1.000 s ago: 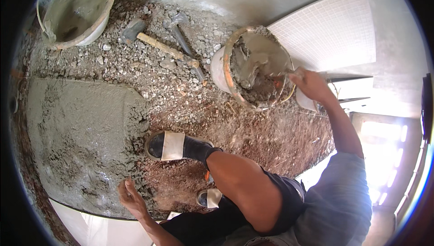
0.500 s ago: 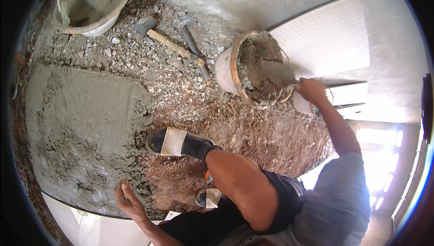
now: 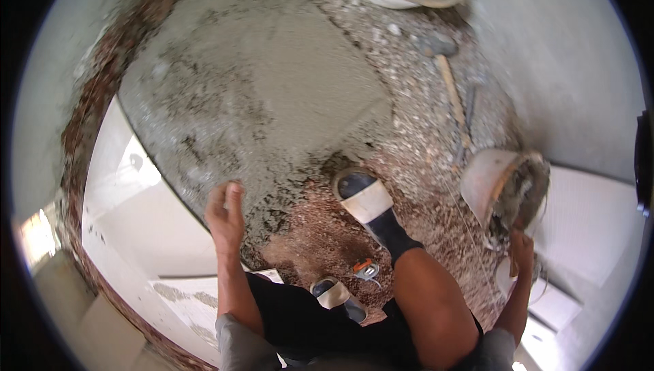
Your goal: The person spreads cement on the floor using a trowel, places a large white tile onto the cement, and uses a rubber mallet to tap the tile into place. The person then lifts the tile to check the coverage and continues spreading cement.
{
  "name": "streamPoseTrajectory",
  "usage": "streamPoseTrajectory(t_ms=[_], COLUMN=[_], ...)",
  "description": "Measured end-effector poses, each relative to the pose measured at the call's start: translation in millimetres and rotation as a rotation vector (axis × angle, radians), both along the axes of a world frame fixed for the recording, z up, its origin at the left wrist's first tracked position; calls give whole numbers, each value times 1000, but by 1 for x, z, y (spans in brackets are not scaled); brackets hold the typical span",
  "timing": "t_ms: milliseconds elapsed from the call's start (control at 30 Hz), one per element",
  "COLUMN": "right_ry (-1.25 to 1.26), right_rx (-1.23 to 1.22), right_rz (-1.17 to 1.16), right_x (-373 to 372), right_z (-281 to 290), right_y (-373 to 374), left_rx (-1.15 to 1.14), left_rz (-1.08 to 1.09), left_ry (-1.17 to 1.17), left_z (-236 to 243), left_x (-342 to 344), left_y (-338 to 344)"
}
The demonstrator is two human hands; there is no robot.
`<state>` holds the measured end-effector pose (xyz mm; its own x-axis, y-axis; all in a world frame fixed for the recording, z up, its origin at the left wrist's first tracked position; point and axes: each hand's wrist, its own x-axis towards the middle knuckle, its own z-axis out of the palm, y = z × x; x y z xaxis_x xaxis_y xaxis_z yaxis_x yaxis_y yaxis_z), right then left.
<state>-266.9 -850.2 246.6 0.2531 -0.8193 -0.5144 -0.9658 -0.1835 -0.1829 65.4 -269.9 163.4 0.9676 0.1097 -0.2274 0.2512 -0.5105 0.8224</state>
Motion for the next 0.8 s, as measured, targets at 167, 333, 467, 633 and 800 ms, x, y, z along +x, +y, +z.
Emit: streamPoseTrajectory(t_ms=[167, 333, 467, 633, 800], right_ry=[-170, -177, -241, -171, -273], right_rx=[-5, -113, 13, 177, 406], right_rz=[-16, 133, 206, 333, 480], right_x=[-26, 13, 88, 232, 387], right_z=[28, 73, 87, 53, -3], right_y=[-5, 4, 34, 93, 167], left_rx=[-37, 476, 857, 860, 888], left_rz=[649, 764, 788, 918, 919], left_ry=[-26, -35, 148, 202, 265], left_z=[-33, -99, -148, -176, -167], left_x=[2, -15, -30, -40, -31], left_y=[122, 220, 257, 255, 247])
